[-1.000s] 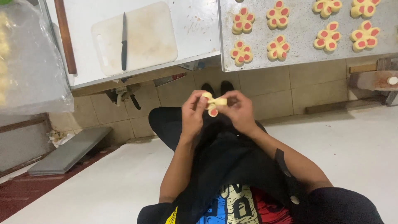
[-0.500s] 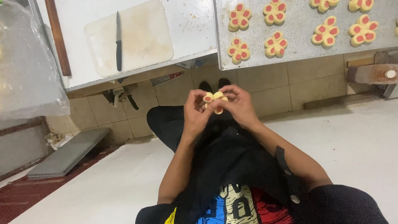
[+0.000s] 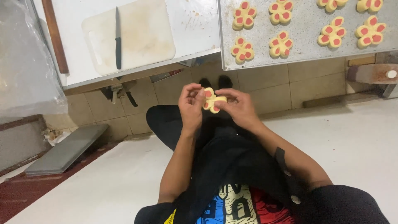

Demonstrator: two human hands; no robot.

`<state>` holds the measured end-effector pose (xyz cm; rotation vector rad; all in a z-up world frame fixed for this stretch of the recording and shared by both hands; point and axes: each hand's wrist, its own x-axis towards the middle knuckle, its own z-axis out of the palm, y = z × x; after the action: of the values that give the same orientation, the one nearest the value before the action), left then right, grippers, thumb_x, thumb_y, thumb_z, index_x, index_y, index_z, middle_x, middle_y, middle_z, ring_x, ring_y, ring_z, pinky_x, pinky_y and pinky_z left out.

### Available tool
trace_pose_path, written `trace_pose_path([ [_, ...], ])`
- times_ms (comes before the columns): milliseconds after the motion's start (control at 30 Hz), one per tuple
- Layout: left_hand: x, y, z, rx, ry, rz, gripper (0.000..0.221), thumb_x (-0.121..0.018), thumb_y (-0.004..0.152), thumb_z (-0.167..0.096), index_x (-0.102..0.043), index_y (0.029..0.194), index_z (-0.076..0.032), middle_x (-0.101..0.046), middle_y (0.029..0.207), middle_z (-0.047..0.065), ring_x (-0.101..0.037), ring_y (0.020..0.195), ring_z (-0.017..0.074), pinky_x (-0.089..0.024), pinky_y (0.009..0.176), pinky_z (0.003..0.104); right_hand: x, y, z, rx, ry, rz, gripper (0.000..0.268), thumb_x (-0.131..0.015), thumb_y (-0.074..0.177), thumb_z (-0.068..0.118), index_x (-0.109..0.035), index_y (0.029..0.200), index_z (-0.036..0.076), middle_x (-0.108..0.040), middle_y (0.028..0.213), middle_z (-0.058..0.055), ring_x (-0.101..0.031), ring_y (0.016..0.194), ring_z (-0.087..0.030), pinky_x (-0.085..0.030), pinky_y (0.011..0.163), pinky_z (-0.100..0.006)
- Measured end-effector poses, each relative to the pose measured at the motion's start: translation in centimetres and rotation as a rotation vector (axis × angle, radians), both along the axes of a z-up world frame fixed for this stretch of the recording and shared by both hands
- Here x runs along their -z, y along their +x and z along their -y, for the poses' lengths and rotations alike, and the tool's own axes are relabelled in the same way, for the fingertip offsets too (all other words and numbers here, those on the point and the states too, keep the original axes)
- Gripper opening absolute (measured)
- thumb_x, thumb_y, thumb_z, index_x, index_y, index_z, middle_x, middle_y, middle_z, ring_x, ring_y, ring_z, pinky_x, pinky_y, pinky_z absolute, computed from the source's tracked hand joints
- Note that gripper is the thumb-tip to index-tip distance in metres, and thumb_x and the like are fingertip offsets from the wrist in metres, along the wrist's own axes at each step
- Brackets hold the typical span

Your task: Shaping dough into flower patterns by cutting and folding, then arranging them on a baking tray.

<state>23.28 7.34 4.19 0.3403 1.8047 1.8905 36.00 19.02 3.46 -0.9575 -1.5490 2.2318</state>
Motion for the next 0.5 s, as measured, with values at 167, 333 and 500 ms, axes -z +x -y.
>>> trace_pose_path([
  [167,0.9,-0.2,0.2,0.125,-0.099,-0.018,0.024,-0.084,0.091,-0.019,-0.073,0.107,-0.004,-0.073,0.1,0.007,-0.068,0.081,0.0094,-0.062,0.065,0.023,0.6,-0.8,-0.3,-0.016,-0.177,-0.04,0.049,-0.08,0.09,0.007,-0.064,0.137,0.001,-0.072,0.099,-0.007,-0.071,0.087,-0.01,-0.066,0.079,-0.025],
  [333,0.4,-2.3,-1.3,0.281,-0.19,-0.029,0.027,-0.082,0.093,-0.017,-0.075,0.115,-0.003,-0.077,0.109,0.011,-0.072,0.094,0.0144,-0.064,0.074,0.028,2.1,-2.7,-2.3,-0.057,-0.123,-0.008,0.036,-0.077,0.097,0.016,-0.07,0.128,-0.001,-0.072,0.098,-0.013,-0.07,0.082,-0.016,-0.064,0.073,-0.03],
  [500,0.8,-3.8,-2.2,0.152,-0.115,0.108,0.047,-0.077,0.091,0.002,-0.062,0.135,0.004,-0.063,0.125,0.011,-0.071,0.107,0.0206,-0.063,0.093,0.03,3.4,-5.3,-3.0,0.116,-0.308,0.07,0.031,-0.073,0.099,0.018,-0.071,0.121,-0.004,-0.069,0.089,-0.01,-0.073,0.076,-0.015,-0.065,0.07,-0.029],
])
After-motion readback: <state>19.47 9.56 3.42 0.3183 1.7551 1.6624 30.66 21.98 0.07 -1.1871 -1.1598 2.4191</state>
